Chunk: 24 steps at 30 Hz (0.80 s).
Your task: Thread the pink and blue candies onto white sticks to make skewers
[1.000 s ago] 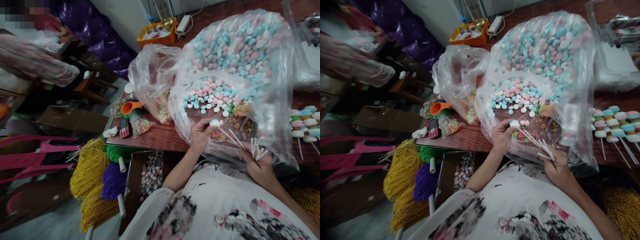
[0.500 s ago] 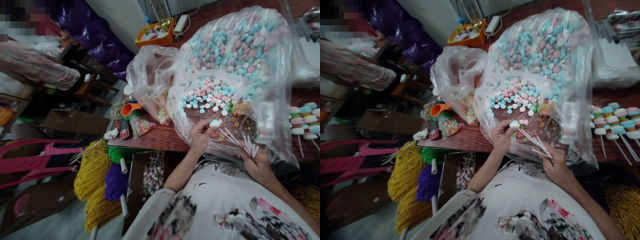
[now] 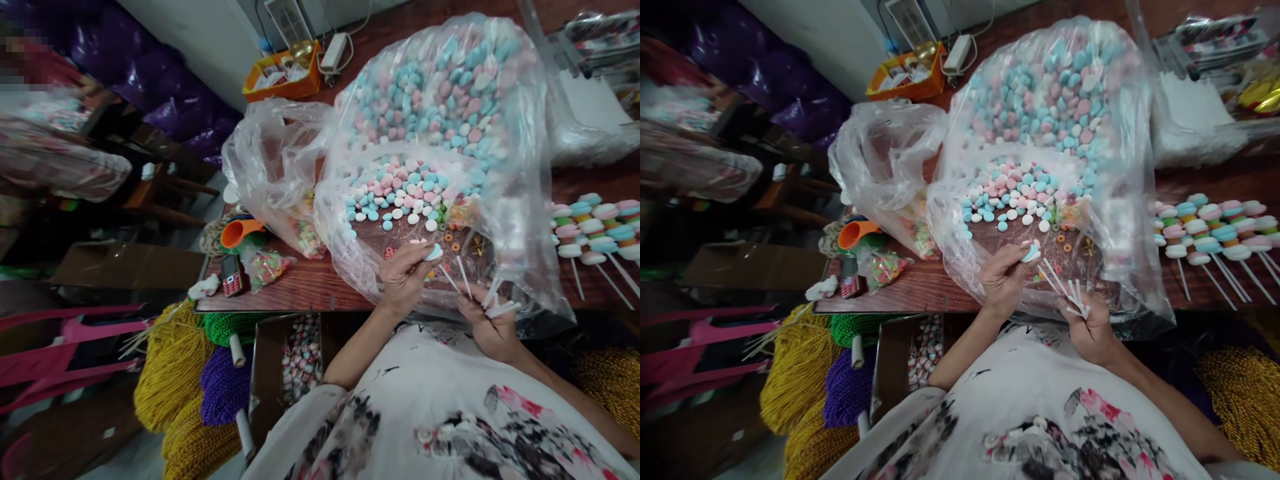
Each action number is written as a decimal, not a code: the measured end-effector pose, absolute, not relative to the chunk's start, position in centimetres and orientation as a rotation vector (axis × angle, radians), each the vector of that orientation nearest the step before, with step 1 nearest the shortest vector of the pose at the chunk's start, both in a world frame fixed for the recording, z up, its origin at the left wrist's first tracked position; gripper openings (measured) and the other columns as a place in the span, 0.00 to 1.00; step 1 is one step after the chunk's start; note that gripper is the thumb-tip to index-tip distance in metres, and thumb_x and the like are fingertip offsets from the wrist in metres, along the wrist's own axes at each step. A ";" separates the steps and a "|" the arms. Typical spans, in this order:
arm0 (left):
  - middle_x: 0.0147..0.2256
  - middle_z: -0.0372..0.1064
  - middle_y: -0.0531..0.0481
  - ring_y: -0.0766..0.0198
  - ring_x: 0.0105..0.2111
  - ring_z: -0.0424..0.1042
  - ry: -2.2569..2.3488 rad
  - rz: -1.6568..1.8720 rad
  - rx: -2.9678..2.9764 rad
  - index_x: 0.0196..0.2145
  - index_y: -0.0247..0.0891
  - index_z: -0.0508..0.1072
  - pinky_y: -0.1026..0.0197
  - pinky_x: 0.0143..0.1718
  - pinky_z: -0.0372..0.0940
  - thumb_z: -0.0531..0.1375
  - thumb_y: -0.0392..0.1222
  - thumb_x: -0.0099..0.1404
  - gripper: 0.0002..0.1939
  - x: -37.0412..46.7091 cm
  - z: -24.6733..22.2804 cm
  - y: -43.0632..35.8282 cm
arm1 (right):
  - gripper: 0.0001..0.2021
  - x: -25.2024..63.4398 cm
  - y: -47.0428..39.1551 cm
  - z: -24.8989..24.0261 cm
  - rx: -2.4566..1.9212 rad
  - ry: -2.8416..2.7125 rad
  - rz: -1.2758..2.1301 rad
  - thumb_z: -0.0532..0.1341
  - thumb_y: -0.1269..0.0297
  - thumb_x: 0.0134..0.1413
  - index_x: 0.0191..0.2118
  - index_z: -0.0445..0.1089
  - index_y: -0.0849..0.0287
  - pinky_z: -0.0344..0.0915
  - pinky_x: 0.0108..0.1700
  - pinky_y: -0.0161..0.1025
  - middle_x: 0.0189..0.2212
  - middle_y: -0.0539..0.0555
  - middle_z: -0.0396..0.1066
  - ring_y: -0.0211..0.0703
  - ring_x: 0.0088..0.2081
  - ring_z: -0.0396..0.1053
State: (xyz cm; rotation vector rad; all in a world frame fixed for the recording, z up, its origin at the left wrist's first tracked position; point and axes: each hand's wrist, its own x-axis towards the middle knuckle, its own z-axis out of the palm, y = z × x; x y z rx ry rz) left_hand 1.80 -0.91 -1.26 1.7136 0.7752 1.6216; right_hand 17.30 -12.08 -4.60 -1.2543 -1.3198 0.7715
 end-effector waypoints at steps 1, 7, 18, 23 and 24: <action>0.41 0.82 0.49 0.65 0.41 0.80 0.752 1.582 1.742 0.47 0.47 0.82 0.60 0.45 0.74 0.70 0.32 0.61 0.17 2.2 -1.3 -1.2 | 0.12 17.1 -12.1 -4.6 -1.261 -1.252 0.791 0.62 0.65 0.63 0.50 0.78 0.53 0.69 0.34 0.38 0.34 0.52 0.78 0.40 0.31 0.73; 0.40 0.82 0.45 0.62 0.39 0.80 0.653 1.042 1.770 0.43 0.41 0.83 0.61 0.41 0.73 0.65 0.46 0.68 0.10 3.6 -1.1 -1.2 | 0.09 18.4 -11.1 -3.9 -1.335 -0.853 1.037 0.62 0.60 0.63 0.42 0.75 0.59 0.54 0.22 0.32 0.20 0.45 0.60 0.32 0.20 0.55; 0.43 0.74 0.37 0.50 0.48 0.70 1.061 0.204 2.625 0.37 0.34 0.79 0.53 0.49 0.66 0.59 0.34 0.67 0.07 6.7 -1.7 6.2 | 0.11 21.1 -9.6 -5.0 -1.424 -0.941 0.948 0.62 0.57 0.62 0.38 0.73 0.60 0.55 0.23 0.33 0.19 0.44 0.59 0.33 0.21 0.55; 0.30 0.73 0.44 0.58 0.37 0.70 0.978 0.445 2.420 0.27 0.34 0.76 0.55 0.43 0.66 0.61 0.34 0.63 0.07 5.6 -2.5 5.0 | 0.11 21.6 -10.7 -6.0 -1.433 -1.046 0.933 0.60 0.58 0.64 0.37 0.73 0.61 0.54 0.23 0.33 0.20 0.44 0.58 0.33 0.21 0.54; 0.29 0.73 0.47 0.61 0.34 0.70 0.976 0.560 2.251 0.28 0.34 0.76 0.58 0.41 0.66 0.63 0.35 0.62 0.06 5.1 -2.4 4.7 | 0.11 21.6 -10.8 -6.2 -1.450 -1.103 0.905 0.60 0.58 0.65 0.38 0.73 0.61 0.55 0.23 0.33 0.20 0.45 0.59 0.34 0.21 0.55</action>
